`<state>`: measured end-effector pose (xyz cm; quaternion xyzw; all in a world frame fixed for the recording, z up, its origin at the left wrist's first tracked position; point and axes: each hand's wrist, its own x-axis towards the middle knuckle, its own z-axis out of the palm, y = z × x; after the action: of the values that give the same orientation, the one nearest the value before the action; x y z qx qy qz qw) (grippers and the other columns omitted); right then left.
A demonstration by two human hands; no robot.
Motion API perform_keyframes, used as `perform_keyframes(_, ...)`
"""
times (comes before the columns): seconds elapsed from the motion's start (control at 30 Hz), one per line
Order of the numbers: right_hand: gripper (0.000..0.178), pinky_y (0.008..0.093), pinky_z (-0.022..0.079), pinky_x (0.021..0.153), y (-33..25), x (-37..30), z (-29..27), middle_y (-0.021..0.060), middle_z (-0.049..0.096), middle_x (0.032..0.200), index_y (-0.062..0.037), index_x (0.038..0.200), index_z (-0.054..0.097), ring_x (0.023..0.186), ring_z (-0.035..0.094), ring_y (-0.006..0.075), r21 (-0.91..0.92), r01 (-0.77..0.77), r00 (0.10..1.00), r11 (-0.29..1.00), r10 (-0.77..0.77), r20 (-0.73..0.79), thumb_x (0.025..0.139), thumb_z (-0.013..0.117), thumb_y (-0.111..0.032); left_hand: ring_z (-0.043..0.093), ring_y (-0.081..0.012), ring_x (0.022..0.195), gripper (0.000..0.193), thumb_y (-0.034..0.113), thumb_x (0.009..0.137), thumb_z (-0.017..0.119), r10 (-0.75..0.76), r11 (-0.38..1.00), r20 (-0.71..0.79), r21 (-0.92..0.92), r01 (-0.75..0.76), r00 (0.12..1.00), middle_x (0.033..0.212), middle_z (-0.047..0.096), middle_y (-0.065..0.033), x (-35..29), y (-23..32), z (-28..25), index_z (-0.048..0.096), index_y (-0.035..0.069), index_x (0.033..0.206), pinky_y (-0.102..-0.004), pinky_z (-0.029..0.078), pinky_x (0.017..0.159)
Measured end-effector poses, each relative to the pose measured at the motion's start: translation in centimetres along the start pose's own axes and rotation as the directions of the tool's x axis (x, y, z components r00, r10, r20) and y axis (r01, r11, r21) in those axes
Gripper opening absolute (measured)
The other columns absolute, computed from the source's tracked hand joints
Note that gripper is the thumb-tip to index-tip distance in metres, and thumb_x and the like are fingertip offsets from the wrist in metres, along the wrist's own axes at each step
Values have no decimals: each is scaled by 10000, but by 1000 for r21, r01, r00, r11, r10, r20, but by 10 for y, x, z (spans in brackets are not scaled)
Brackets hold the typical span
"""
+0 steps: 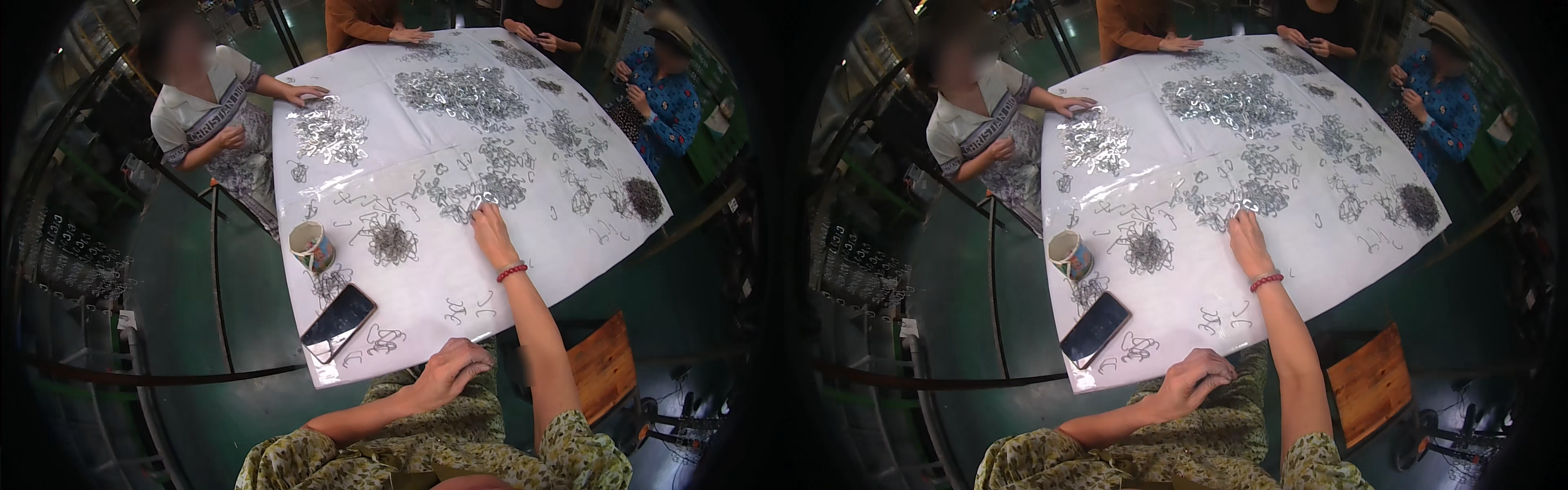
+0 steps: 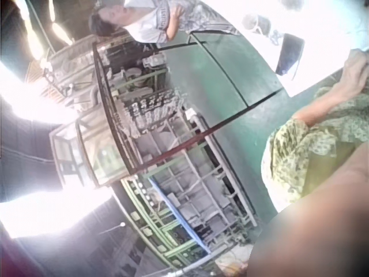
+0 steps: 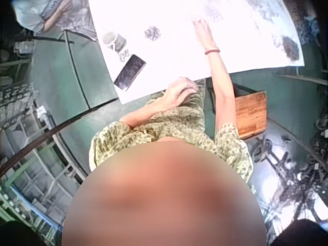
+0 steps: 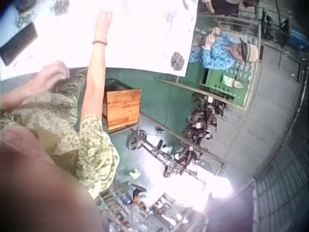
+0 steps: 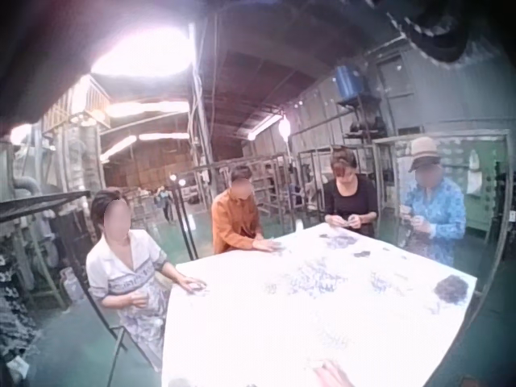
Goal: The person picks small metal hooks and split rings from a white table and links them together by hand. They repeatedly reach for parts, connect them, and place the assembled chains onto a hanging rack nearby.
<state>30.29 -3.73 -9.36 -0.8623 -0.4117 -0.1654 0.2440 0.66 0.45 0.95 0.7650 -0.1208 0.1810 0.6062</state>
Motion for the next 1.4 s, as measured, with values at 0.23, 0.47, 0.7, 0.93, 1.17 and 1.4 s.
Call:
perform_keyframes(0.23,113,419,503,772,-15,-15,-20,158,612,917,20,949,643,895,607,336,192,-169,977,967,190,-96,884,550,22,615,-274,876,139,3,855,677,-8,1000,-7,-16,8,1000,936,649,-85,-4,-2,-1,627,18,983,-377,475,827)
perform_keyframes(0.47,100,280,480,613,-88,-72,-145,99,663,831,15,995,631,721,625,152,568,-299,944,767,325,58,902,594,16,619,-294,879,132,3,871,662,14,1000,-44,8,-13,999,942,643,-112,-2,13,8,622,15,996,-370,489,795)
perform_keyframes(0.7,62,203,450,486,-140,-126,-236,60,666,697,39,893,638,566,589,61,719,-445,888,535,365,279,863,685,14,660,-253,862,115,-1,872,674,37,995,-108,99,-27,993,935,658,-124,0,11,12,621,-16,972,-334,512,763)
perform_keyframes(0.93,66,222,443,483,-164,-133,-267,49,650,670,29,848,652,558,579,66,576,-479,878,662,367,308,843,705,-9,588,-309,826,111,59,878,659,99,989,-39,115,-93,994,861,623,-116,7,23,16,602,29,968,-401,447,769)
perform_keyframes(1.17,93,227,448,517,-166,-131,-269,46,629,652,32,842,636,559,568,75,496,-521,849,695,360,387,829,716,-15,632,-287,946,214,55,844,707,98,983,38,151,-103,994,993,669,-91,-4,0,14,616,37,1037,-392,481,852)
perform_keyframes(1.4,164,238,503,595,-162,-136,-269,80,654,790,39,1013,649,672,642,111,521,-527,832,671,283,477,860,595,61,607,-287,992,184,96,836,688,-23,666,-80,743,74,997,1065,650,-72,48,-114,-95,685,82,1019,-399,505,850)
